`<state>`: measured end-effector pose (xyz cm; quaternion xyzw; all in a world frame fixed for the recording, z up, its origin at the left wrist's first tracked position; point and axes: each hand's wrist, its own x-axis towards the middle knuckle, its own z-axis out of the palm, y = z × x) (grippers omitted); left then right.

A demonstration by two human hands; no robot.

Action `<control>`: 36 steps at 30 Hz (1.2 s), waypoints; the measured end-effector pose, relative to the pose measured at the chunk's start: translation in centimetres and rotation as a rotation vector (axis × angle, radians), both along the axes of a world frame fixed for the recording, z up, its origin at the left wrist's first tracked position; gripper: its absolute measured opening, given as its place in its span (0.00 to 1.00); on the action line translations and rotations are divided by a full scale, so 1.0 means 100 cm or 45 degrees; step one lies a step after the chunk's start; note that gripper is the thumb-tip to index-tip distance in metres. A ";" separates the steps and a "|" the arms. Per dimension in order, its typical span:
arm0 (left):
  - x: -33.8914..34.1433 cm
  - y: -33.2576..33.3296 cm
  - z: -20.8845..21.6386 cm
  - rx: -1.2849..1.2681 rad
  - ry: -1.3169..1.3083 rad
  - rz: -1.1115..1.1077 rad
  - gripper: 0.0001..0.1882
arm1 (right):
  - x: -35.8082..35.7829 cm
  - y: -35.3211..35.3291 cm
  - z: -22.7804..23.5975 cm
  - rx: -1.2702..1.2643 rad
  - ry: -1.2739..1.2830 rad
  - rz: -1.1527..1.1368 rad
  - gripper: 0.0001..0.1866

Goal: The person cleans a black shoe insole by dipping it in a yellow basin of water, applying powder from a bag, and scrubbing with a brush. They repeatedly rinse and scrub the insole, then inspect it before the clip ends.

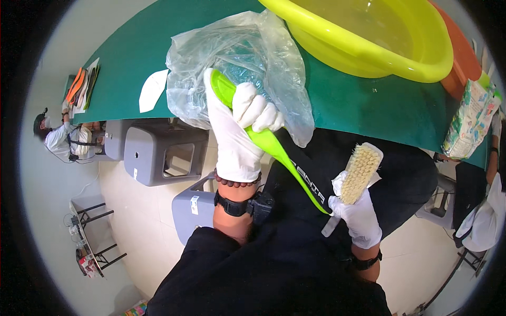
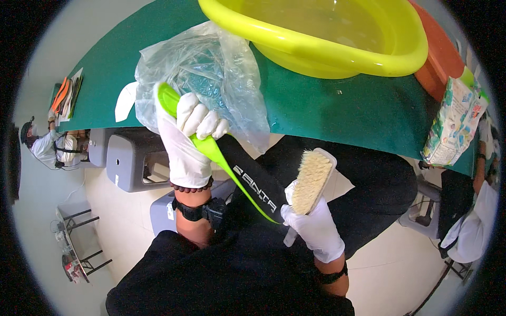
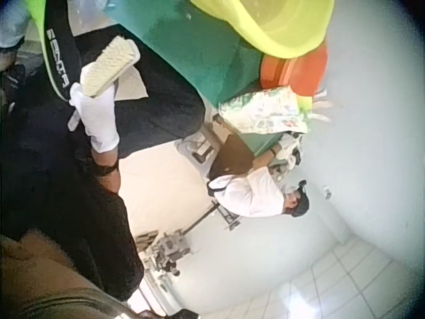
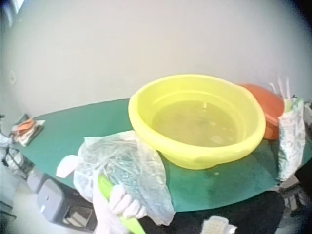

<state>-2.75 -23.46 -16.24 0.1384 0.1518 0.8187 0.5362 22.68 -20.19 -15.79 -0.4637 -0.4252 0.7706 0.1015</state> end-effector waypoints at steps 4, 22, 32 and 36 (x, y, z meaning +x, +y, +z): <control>0.000 -0.004 -0.014 0.038 -0.053 0.081 0.23 | -0.001 -0.001 -0.008 0.058 0.060 0.023 0.19; 0.010 -0.041 0.015 -0.364 0.380 0.173 0.43 | 0.077 0.044 0.060 1.321 -0.400 0.571 0.09; -0.043 -0.114 -0.019 -0.365 0.391 0.372 0.34 | 0.359 0.172 0.113 1.502 -0.143 -1.274 0.20; -0.035 -0.098 -0.018 -0.414 0.458 0.369 0.34 | 0.373 0.254 0.105 1.553 -0.476 -1.341 0.19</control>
